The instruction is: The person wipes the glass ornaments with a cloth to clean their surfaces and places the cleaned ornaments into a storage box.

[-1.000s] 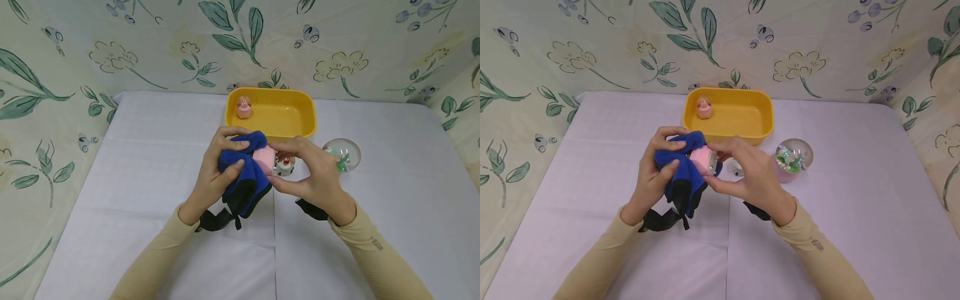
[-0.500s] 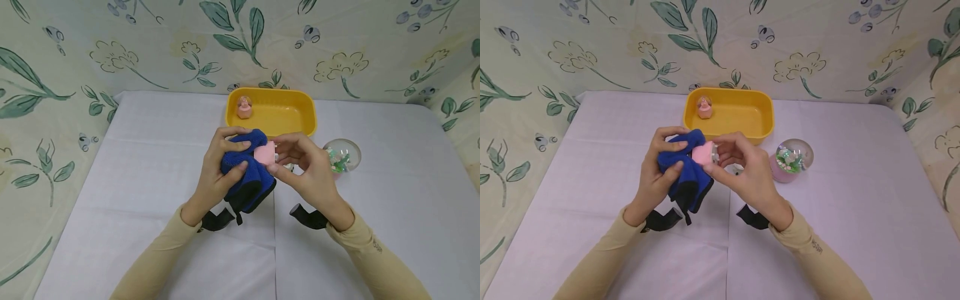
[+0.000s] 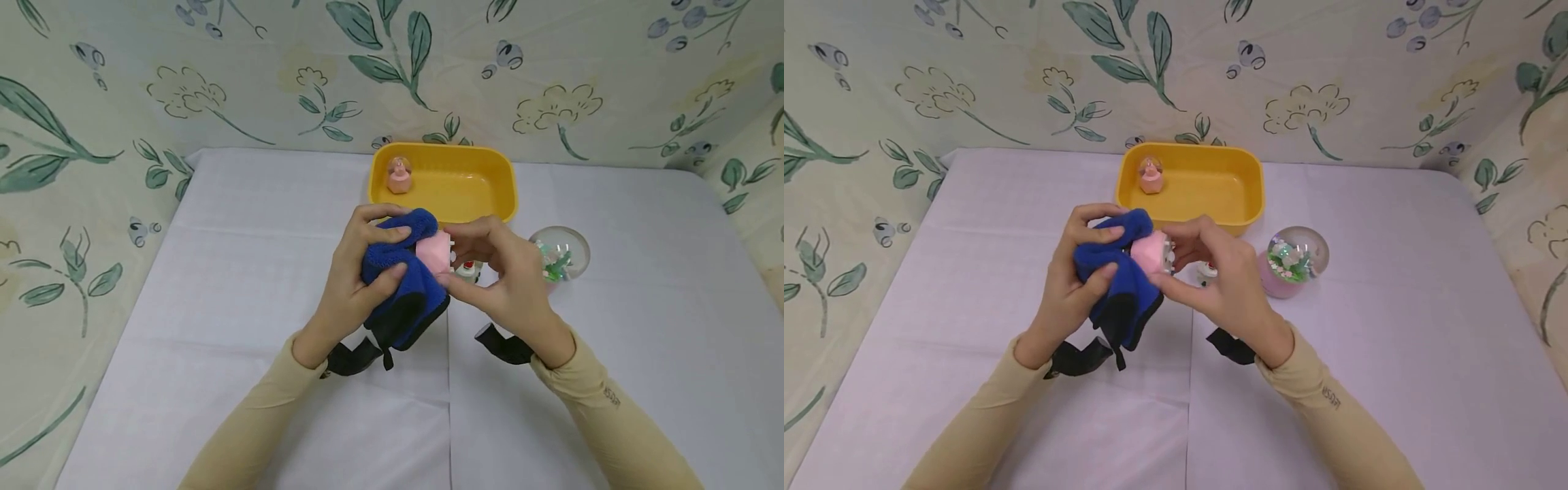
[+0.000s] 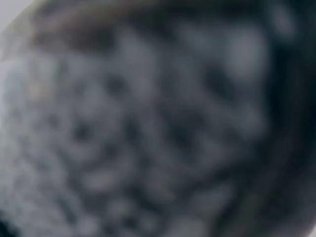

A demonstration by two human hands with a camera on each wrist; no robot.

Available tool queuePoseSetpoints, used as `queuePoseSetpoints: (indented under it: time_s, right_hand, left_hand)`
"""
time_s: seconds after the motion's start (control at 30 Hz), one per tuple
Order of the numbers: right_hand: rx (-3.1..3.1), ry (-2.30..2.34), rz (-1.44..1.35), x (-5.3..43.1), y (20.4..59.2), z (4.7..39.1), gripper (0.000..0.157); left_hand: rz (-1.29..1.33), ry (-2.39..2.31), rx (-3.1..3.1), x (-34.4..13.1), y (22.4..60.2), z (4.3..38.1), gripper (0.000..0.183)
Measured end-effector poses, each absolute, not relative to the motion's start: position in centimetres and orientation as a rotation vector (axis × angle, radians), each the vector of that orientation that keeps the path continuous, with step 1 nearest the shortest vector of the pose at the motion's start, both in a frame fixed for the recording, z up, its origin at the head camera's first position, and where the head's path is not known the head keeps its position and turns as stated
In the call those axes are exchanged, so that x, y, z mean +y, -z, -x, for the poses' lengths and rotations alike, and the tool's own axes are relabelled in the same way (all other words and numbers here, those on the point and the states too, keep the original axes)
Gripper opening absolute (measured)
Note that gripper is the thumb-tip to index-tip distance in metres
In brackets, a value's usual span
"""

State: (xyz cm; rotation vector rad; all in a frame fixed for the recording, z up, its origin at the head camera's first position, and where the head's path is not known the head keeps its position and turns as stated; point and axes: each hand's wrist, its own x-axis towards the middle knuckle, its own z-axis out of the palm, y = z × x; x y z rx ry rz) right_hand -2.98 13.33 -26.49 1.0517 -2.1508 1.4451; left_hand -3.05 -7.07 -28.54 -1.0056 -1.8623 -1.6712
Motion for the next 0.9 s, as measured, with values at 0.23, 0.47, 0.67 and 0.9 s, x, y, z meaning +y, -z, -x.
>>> queuePoseSetpoints:
  time_s: [0.23, 0.47, 0.67, 0.9]
  right_hand:
    - [-2.173, -1.996, -0.843, 13.3, 26.7, 2.7, 0.059]
    - [-2.303, -1.61, -0.986, 13.5, 26.3, 2.8, 0.064]
    - [-2.239, -1.313, -1.176, 13.8, 25.7, 3.1, 0.058]
    - [-2.193, -1.248, -1.155, 13.9, 25.7, 3.1, 0.059]
  left_hand:
    - [1.073, 1.573, -1.852, -6.8, 28.9, 3.2, 0.036]
    - [0.999, 1.685, -1.844, -7.0, 28.8, 3.2, 0.042]
    - [0.977, 1.754, -1.869, -7.2, 28.7, 3.1, 0.049]
    - [1.005, 1.71, -1.868, -7.3, 28.8, 3.1, 0.046]
